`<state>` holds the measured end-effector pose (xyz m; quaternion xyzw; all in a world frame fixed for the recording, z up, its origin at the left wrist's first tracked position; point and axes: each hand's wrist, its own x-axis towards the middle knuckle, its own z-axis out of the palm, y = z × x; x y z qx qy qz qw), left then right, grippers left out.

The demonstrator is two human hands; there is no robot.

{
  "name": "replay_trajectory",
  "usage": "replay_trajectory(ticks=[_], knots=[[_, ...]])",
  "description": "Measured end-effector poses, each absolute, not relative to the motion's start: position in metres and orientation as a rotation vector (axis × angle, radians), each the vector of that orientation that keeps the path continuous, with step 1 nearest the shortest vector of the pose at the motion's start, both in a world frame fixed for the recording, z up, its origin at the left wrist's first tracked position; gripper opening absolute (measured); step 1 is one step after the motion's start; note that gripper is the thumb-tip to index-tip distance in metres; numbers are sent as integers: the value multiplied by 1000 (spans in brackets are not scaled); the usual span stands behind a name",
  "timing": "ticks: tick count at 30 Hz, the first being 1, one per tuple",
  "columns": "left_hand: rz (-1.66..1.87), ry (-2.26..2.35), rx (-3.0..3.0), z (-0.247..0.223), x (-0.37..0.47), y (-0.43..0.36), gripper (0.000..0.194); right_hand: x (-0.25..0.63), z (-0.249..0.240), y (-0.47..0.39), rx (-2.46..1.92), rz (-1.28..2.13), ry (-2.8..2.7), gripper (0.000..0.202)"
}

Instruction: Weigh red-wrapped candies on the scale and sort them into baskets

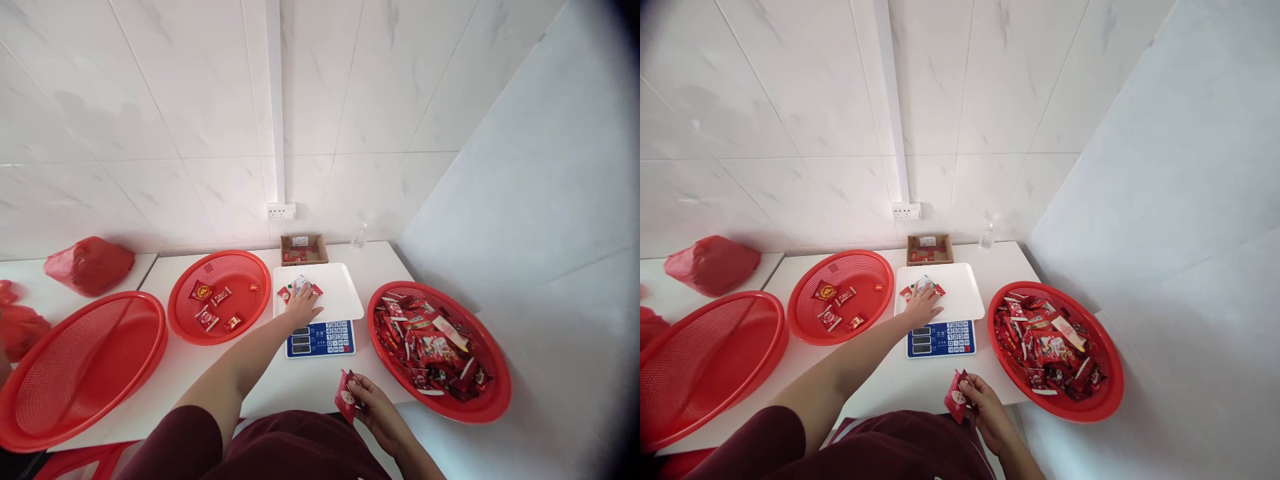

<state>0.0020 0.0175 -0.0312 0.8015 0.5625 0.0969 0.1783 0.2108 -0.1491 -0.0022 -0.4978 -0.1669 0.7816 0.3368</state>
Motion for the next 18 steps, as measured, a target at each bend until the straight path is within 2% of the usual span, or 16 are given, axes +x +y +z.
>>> replay_trajectory(ticks=[4, 11, 18], knots=[[293, 1738, 2114, -32, -13, 19, 59, 206, -4, -145, -1274, 2065, -435, 33], [363, 1690, 2000, -24, -26, 14, 54, 196, -2, -137, -1206, 2114, -495, 32], [409, 1347, 1862, -4, -10, -85, 56, 182, -2, -127, -1251, 2066, -531, 31]])
